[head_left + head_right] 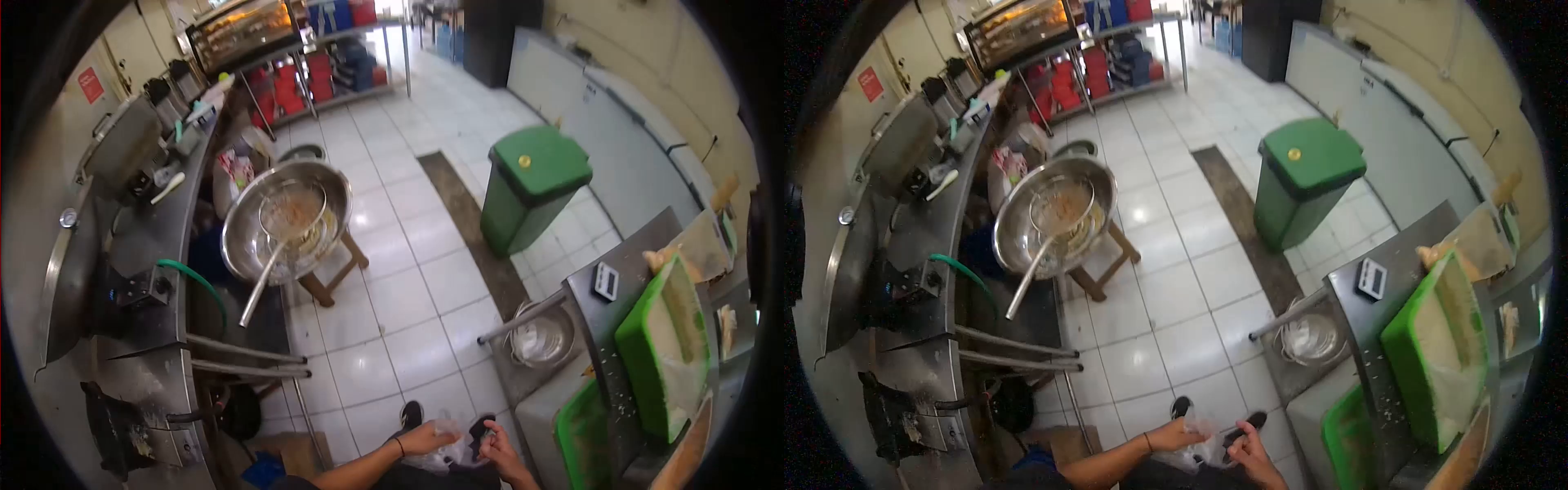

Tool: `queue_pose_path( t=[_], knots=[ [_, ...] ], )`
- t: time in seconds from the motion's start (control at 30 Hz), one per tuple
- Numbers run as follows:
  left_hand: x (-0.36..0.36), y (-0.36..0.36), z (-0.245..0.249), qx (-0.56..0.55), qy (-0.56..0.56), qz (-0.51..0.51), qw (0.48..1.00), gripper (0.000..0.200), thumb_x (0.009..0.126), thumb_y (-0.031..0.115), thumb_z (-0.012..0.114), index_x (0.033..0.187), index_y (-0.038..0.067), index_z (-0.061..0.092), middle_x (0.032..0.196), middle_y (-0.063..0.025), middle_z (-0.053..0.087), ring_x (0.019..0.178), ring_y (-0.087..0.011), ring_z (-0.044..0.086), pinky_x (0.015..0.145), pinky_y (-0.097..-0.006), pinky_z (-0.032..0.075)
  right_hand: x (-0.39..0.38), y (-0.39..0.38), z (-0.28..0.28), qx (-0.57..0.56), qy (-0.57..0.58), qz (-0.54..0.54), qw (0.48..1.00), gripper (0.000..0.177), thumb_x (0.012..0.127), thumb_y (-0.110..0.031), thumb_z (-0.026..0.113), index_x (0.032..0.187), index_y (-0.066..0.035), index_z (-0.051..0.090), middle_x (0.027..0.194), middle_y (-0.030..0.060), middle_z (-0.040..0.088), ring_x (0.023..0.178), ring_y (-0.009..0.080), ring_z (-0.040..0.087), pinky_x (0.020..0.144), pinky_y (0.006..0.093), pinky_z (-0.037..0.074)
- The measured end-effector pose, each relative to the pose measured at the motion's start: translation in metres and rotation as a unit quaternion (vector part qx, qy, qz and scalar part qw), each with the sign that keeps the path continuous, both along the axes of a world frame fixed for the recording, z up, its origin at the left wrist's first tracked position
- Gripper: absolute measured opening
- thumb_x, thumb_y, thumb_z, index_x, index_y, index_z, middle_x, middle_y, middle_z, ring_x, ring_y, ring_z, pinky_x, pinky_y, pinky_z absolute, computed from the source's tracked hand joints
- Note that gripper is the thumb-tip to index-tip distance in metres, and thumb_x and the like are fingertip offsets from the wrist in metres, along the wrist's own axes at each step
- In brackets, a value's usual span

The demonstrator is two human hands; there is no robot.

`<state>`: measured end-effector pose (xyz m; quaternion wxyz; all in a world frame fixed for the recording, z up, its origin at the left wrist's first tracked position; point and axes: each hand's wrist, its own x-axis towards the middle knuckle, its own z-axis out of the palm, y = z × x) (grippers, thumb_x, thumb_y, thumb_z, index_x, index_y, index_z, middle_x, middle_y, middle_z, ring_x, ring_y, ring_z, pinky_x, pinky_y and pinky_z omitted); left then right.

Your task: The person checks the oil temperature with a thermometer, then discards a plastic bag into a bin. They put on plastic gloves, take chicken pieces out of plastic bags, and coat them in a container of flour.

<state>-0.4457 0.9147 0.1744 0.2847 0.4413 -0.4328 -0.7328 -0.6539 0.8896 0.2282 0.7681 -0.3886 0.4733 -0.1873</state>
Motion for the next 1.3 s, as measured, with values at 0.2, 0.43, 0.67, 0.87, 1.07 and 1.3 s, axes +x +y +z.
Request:
queue_pose_path(
  t=[0.2, 0.43, 0.67, 0.87, 1.07, 1.3],
  knots=[
    [-0.015, -0.01, 0.095, -0.135, -0.13, -0.169, 0.968, 0.031, 0.077, 0.026, 0.057, 0.097, 0.003, 0.055, 0.084, -0.0101, 0.059, 0.076, -0.0162, 0.052, 0.072, -0.0279, 0.041, -0.009, 0.012, 0.028, -0.099, -0.004, 0.089, 0.991, 0.026, 0.078, -0.014, 0.057, 0.099, 0.0, 0.052, 0.088, 0.0027, 0.055, 0.072, 0.0085, 0.05, 0.068, 0.0216, 0.042],
    [-0.077, -0.005, 0.089, -0.275, -0.105, -0.084, 0.952, 0.035, 0.076, 0.03, 0.058, 0.099, 0.004, 0.052, 0.087, -0.0112, 0.055, 0.081, -0.0209, 0.052, 0.074, -0.0294, 0.04, -0.09, 0.042, 0.052, -0.255, 0.055, -0.154, 0.953, 0.011, 0.08, -0.014, 0.054, 0.077, -0.003, 0.055, 0.067, -0.0011, 0.053, 0.058, 0.0059, 0.046, 0.055, 0.0197, 0.038],
    [-0.144, 0.0, 0.159, -0.25, -0.127, -0.169, 0.945, 0.035, 0.074, 0.028, 0.061, 0.098, 0.003, 0.054, 0.08, -0.0092, 0.057, 0.074, -0.0148, 0.051, 0.068, -0.0269, 0.04, -0.135, 0.074, 0.091, -0.262, -0.122, -0.272, 0.918, 0.027, 0.077, -0.018, 0.06, 0.095, 0.0, 0.05, 0.086, 0.0027, 0.054, 0.074, 0.009, 0.049, 0.064, 0.0207, 0.039],
    [-0.171, 0.023, 0.18, -0.335, -0.105, -0.028, 0.936, 0.035, 0.071, 0.035, 0.064, 0.086, 0.004, 0.059, 0.067, -0.0024, 0.055, 0.063, -0.0089, 0.047, 0.058, -0.0253, 0.04, -0.16, 0.074, 0.1, -0.243, -0.028, -0.177, 0.953, 0.025, 0.074, -0.014, 0.063, 0.09, 0.002, 0.054, 0.076, 0.0065, 0.057, 0.068, 0.0121, 0.053, 0.061, 0.0237, 0.043],
    [-0.137, 0.03, 0.189, -0.265, -0.227, 0.152, 0.925, 0.02, 0.073, 0.022, 0.064, 0.07, 0.002, 0.058, 0.064, 0.0014, 0.055, 0.058, -0.0036, 0.047, 0.051, -0.0212, 0.038, -0.158, 0.045, 0.134, -0.246, -0.156, -0.268, 0.918, 0.024, 0.084, -0.022, 0.05, 0.079, 0.001, 0.053, 0.069, 0.0042, 0.053, 0.064, 0.0108, 0.049, 0.062, 0.0237, 0.041],
    [-0.113, 0.034, 0.224, -0.218, -0.059, 0.178, 0.958, 0.019, 0.075, 0.015, 0.063, 0.082, -0.002, 0.058, 0.07, 0.0002, 0.056, 0.061, -0.0037, 0.048, 0.052, -0.0185, 0.039, -0.146, 0.029, 0.184, -0.213, -0.256, -0.16, 0.929, 0.043, 0.067, -0.013, 0.067, 0.102, -0.002, 0.045, 0.082, 0.0083, 0.058, 0.074, 0.0133, 0.055, 0.065, 0.0247, 0.044]
  ],
)
